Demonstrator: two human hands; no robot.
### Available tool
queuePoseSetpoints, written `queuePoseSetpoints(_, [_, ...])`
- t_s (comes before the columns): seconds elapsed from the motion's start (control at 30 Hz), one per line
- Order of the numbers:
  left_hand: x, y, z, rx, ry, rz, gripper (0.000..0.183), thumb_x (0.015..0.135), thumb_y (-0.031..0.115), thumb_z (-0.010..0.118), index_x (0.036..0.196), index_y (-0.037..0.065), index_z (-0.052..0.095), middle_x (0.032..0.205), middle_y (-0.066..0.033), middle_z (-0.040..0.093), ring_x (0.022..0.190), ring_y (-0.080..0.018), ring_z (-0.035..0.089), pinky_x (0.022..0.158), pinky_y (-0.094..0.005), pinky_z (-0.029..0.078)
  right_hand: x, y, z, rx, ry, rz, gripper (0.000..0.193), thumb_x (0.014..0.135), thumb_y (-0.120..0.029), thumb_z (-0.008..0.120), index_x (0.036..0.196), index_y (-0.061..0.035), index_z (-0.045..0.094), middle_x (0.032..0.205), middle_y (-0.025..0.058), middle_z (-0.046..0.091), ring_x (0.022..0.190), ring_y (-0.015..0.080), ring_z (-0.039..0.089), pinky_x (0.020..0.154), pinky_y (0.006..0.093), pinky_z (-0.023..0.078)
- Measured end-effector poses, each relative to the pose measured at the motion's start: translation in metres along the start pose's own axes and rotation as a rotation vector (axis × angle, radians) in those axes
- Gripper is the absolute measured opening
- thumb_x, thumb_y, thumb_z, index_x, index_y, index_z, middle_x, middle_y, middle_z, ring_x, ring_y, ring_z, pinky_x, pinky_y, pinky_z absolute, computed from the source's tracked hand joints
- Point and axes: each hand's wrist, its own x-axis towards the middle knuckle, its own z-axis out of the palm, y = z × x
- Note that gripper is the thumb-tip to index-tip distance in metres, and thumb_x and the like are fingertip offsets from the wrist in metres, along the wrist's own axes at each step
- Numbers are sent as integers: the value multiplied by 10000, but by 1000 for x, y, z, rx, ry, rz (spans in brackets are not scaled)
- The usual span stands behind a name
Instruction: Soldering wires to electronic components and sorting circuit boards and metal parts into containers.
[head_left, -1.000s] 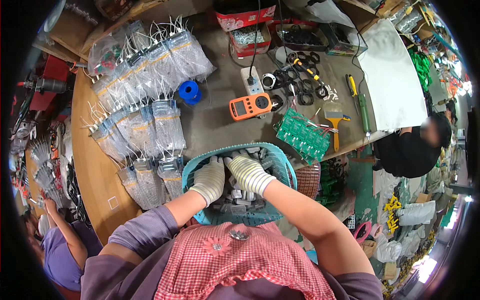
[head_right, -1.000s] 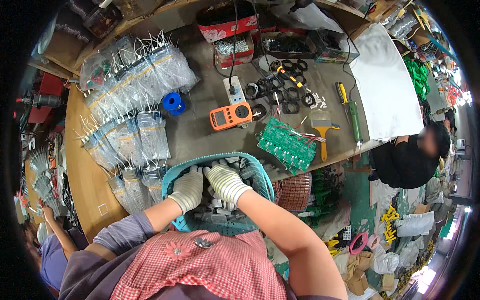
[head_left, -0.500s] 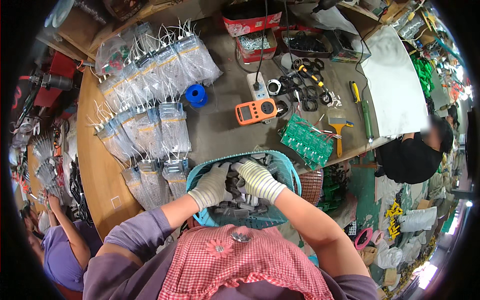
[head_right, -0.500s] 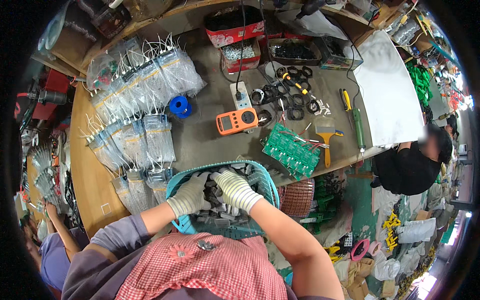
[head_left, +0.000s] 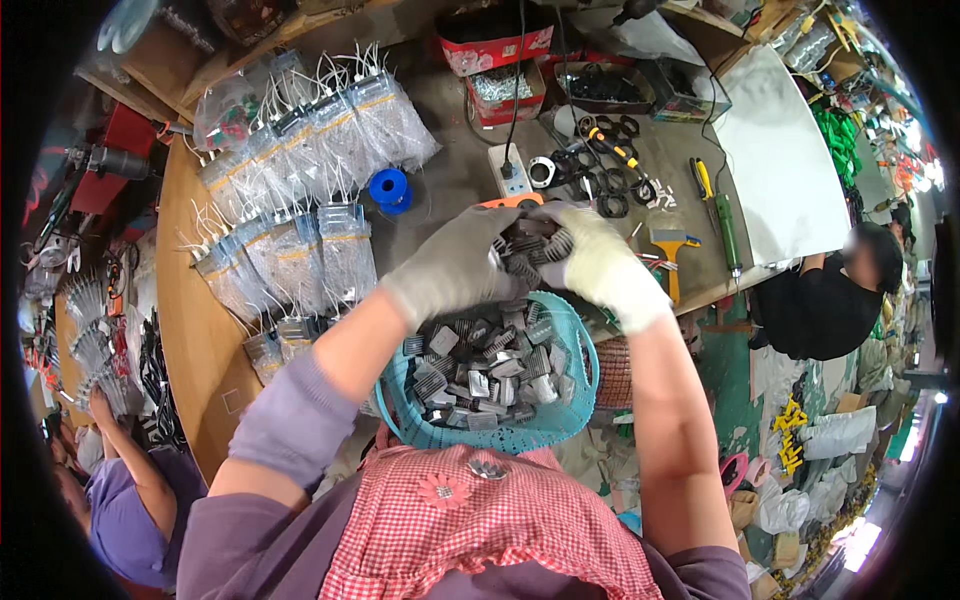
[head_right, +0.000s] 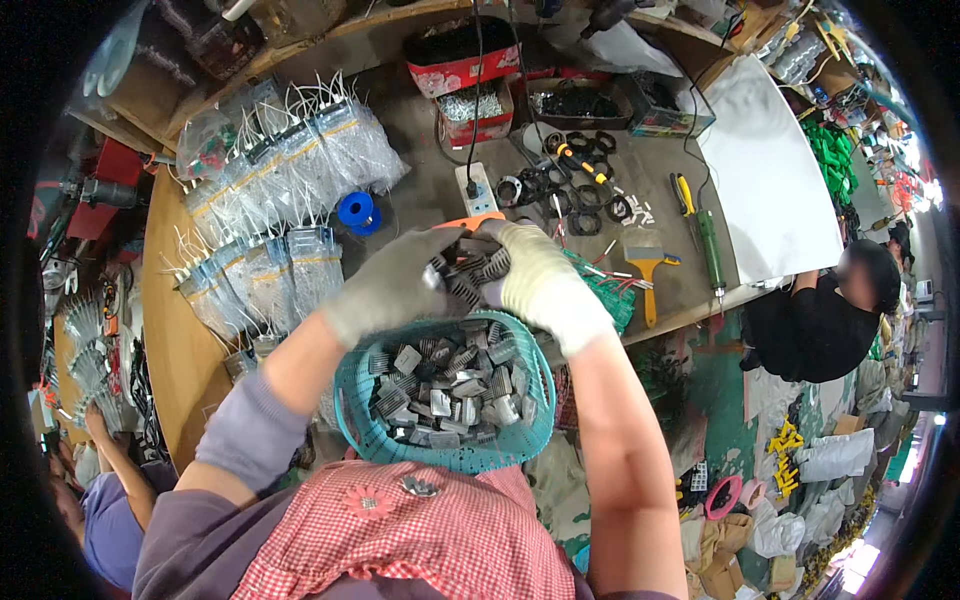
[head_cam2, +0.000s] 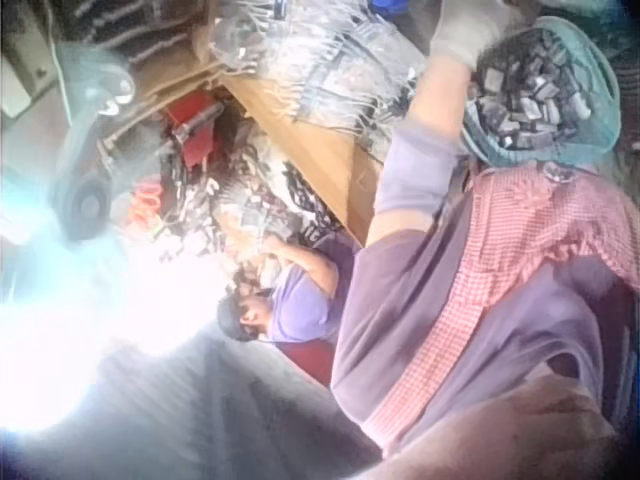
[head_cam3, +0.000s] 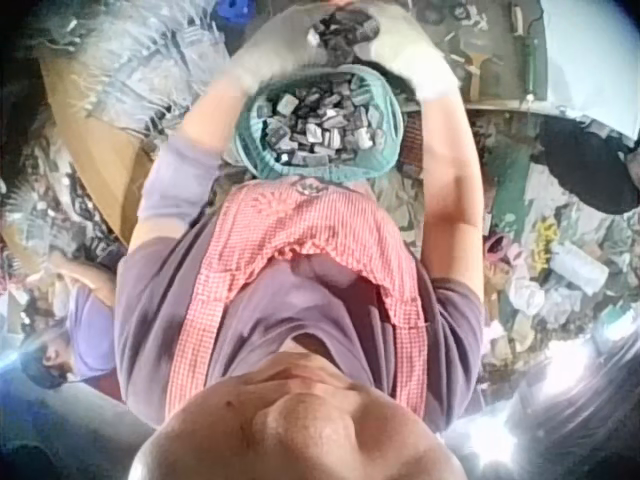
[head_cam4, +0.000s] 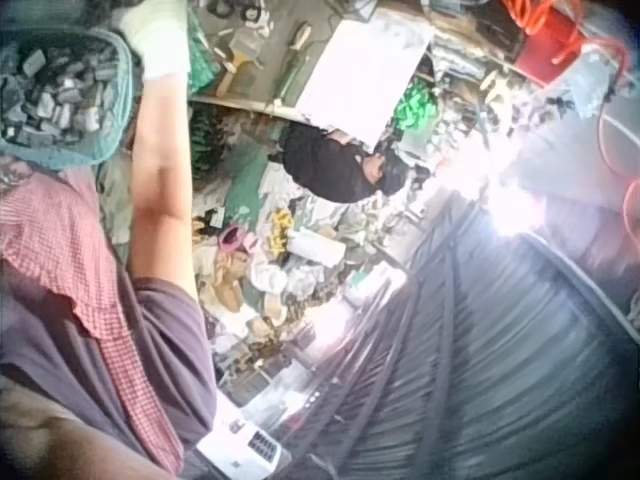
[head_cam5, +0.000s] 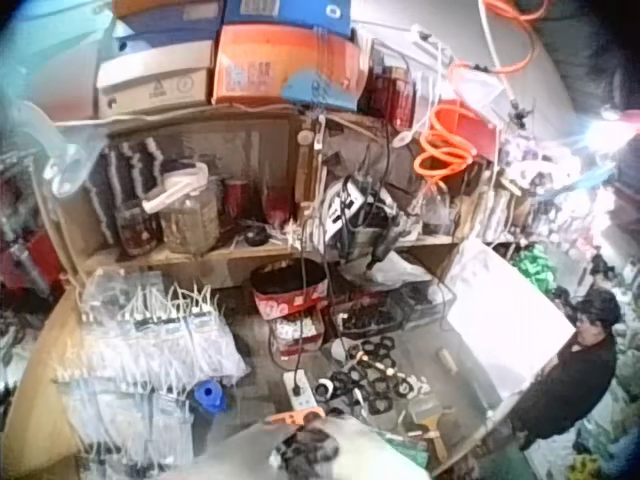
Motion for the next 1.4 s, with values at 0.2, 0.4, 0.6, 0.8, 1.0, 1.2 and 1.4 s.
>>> queuePoseSetpoints(0.2, [58, -78, 60, -217, -310, -341, 452, 815, 273, 700, 1187, 28, 624, 1061, -134, 681, 950, -234, 645, 882, -334, 485, 56, 88, 58, 2, -193, 255, 615, 663, -47, 755, 1250, -23, 576, 1013, 191, 683, 957, 246, 662, 841, 333, 516])
queuePoseSetpoints(0.4, [-9, -36, 36, 248, 224, -79, 274, 862, 212, 643, 1097, 72, 621, 890, -183, 651, 850, -343, 633, 772, -382, 505, -25, 37, 58, -288, 529, -126, 345, 793, -42, 647, 1129, -8, 581, 1061, 187, 636, 947, 351, 629, 880, 391, 516])
queuePoseSetpoints(0.6, [-78, -8, 85, 350, -200, -134, 582, 769, 266, 722, 1258, 24, 521, 1074, -186, 597, 1011, -335, 597, 871, -400, 500, -93, 57, 139, -796, -69, 75, 670, 680, -341, 754, 1272, -96, 559, 1190, 184, 596, 1081, 324, 567, 943, 449, 464])
queuePoseSetpoints(0.8, [-68, -32, 135, 424, -217, -172, 762, 694, 377, 796, 1289, 14, 487, 1153, -179, 596, 1125, -337, 548, 937, -440, 473, -84, 74, 150, -692, -159, -53, 954, 562, -370, 855, 1352, -27, 445, 1268, 206, 509, 1152, 360, 500, 961, 490, 426])
queuePoseSetpoints(1.0, [-72, -31, 143, 423, -287, -112, 693, 659, 286, 821, 1223, 13, 524, 1184, -161, 609, 1102, -346, 573, 892, -432, 509, -95, 75, 148, -628, -309, -109, 892, 558, -351, 860, 1296, -16, 488, 1241, 209, 510, 1143, 365, 503, 965, 489, 426])
queuePoseSetpoints(1.2, [-66, -39, 148, 394, -347, -134, 601, 705, 218, 781, 1196, 0, 513, 1102, -178, 640, 1085, -341, 579, 889, -424, 516, -88, 67, 143, -684, -363, -33, 959, 569, -421, 834, 1327, 33, 460, 1241, 246, 530, 1160, 389, 523, 994, 458, 434])
queuePoseSetpoints(1.4, [-70, -42, 146, 325, -297, -122, 647, 748, 232, 749, 1288, -6, 482, 1086, -205, 636, 1072, -382, 568, 897, -453, 489, -90, 66, 144, -638, -304, -44, 869, 627, -449, 815, 1295, 13, 508, 1197, 236, 556, 1109, 399, 548, 963, 469, 450])
